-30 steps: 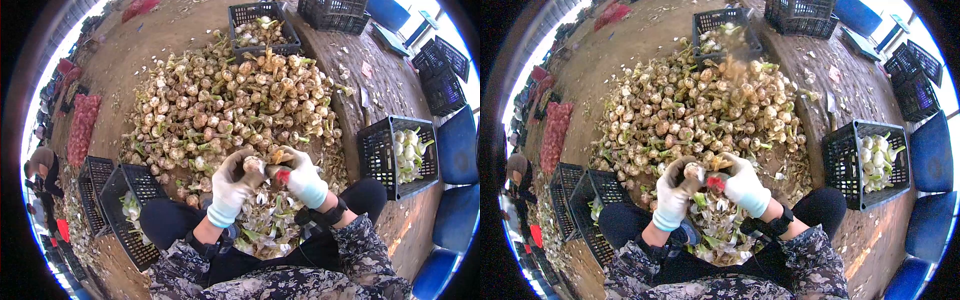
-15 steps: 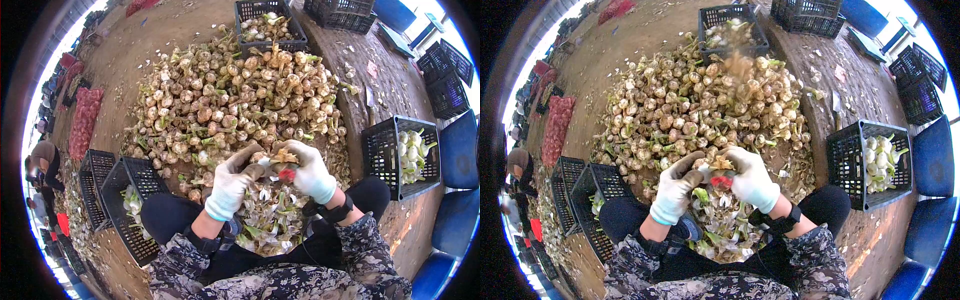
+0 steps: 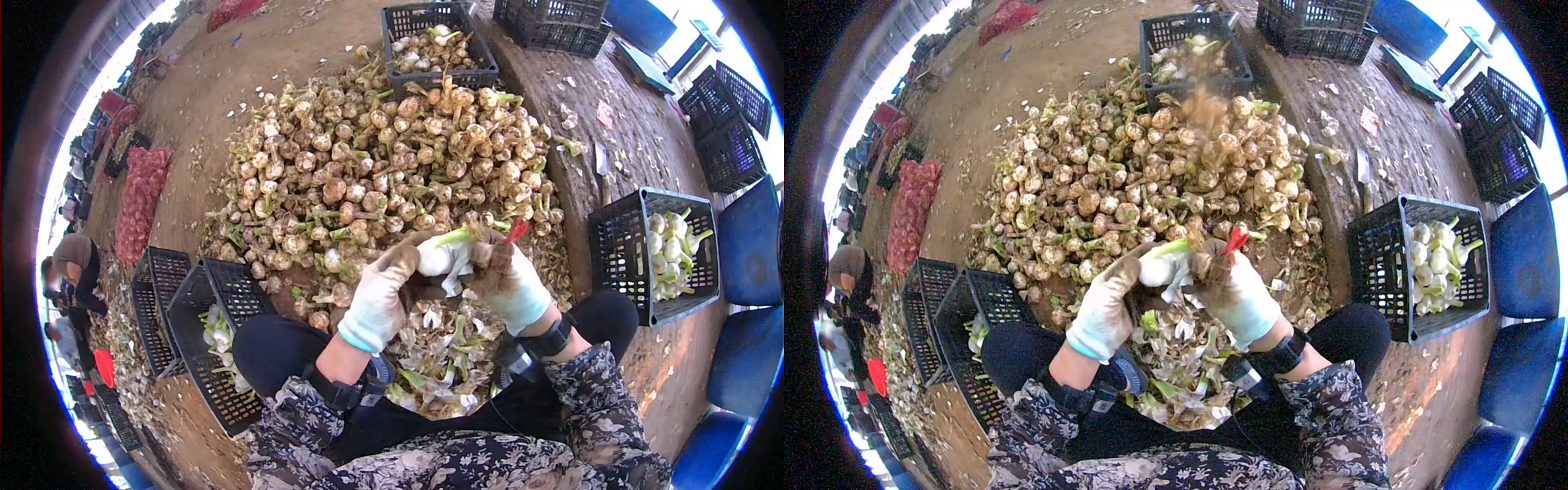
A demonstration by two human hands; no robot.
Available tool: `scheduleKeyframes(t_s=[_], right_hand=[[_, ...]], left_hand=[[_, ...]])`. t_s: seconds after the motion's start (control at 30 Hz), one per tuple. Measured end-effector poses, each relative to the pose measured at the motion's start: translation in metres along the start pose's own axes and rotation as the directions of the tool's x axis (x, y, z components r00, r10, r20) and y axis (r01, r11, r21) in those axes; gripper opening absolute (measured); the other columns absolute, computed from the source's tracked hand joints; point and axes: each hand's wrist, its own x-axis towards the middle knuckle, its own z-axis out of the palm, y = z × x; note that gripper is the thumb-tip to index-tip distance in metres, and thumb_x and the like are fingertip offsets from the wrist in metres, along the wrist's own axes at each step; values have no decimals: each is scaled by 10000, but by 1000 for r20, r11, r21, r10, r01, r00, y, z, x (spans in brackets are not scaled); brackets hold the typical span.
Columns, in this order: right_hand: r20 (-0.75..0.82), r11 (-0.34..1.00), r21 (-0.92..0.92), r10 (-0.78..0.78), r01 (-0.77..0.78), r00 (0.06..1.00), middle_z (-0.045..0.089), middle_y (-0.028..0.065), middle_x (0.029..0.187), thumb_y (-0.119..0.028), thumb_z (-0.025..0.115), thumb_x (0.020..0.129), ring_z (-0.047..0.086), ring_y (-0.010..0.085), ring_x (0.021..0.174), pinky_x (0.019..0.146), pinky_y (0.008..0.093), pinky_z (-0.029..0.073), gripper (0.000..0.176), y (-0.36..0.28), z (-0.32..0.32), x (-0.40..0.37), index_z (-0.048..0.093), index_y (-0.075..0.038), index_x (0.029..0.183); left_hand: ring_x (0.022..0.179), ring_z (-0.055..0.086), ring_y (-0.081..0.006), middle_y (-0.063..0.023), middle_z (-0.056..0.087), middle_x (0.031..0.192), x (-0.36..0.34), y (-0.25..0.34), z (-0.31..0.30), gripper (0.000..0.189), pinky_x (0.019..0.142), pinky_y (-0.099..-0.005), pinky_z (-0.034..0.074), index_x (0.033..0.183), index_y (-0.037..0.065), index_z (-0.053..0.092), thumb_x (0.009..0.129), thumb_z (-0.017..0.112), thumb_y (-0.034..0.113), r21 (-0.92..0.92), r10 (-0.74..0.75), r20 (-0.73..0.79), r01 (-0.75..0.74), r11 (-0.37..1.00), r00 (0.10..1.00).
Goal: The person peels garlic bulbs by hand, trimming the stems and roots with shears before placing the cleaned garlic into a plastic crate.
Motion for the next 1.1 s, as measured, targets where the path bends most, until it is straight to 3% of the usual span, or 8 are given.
scheduleKeyframes(t_s=[0.13,0.4,0.5,0.57,0.73,0.8,0.93,1.1], right_hand=[[-32,676,-735,-111,52,993,584,15,839,-123,620,793,533,90,763,689,252,442,212,-3,14,-6,561,-3,957],[136,484,-871,74,84,988,568,10,793,-157,618,790,528,88,736,640,225,425,277,-13,26,-20,549,23,990],[73,948,-126,-285,293,956,588,80,915,-170,456,905,519,117,785,693,239,444,183,-30,14,-9,536,-5,916],[2,875,-367,-339,316,941,595,93,927,-115,460,888,536,152,809,727,240,442,158,-60,-1,-1,539,3,957],[423,-330,-861,-45,387,905,611,176,921,-81,582,737,605,296,789,737,365,478,289,4,-23,-14,583,-8,1017],[48,-374,-920,192,119,980,621,160,921,-176,614,752,601,324,789,736,372,473,267,7,-28,-14,606,-2,955],[-57,255,-966,-87,-33,995,605,155,825,-386,606,782,598,230,734,664,329,469,420,-16,-8,-2,588,12,916],[-71,317,-948,-118,-30,990,605,109,757,-277,636,777,560,139,686,632,273,454,352,-19,10,0,574,37,924]], left_hand=[[914,566,-151,-74,583,1045,-2,-16,-6,509,802,-280,463,1225,-21,427,764,634,42,396,254,-140,-181,900,957],[794,593,-166,-82,585,957,-9,-3,-7,534,666,-291,503,1144,-35,469,692,696,137,62,-14,-20,15,998,1000],[784,597,-188,-93,579,969,-15,6,-3,553,670,-305,505,1186,-12,440,699,684,82,-93,-30,226,53,994,974],[791,598,-191,-95,579,970,-15,5,-1,567,678,-306,505,1200,-6,430,696,682,54,-123,-8,137,25,992,991],[905,579,-191,-88,553,1040,-8,5,-2,642,780,-324,507,1232,-4,411,657,695,-33,-5,79,74,-79,997,994],[1003,538,-178,-114,501,1179,-4,-5,-22,744,860,-289,467,1279,-23,370,628,730,-28,66,114,51,-117,991,992],[1024,527,-167,-117,502,1197,-6,0,-4,674,870,-270,448,1252,-38,409,653,720,-30,387,169,-59,-133,912,984],[978,539,-151,-92,541,1128,-6,-3,-5,533,849,-261,451,1187,-44,477,695,683,-29,416,47,-28,-31,909,998]])
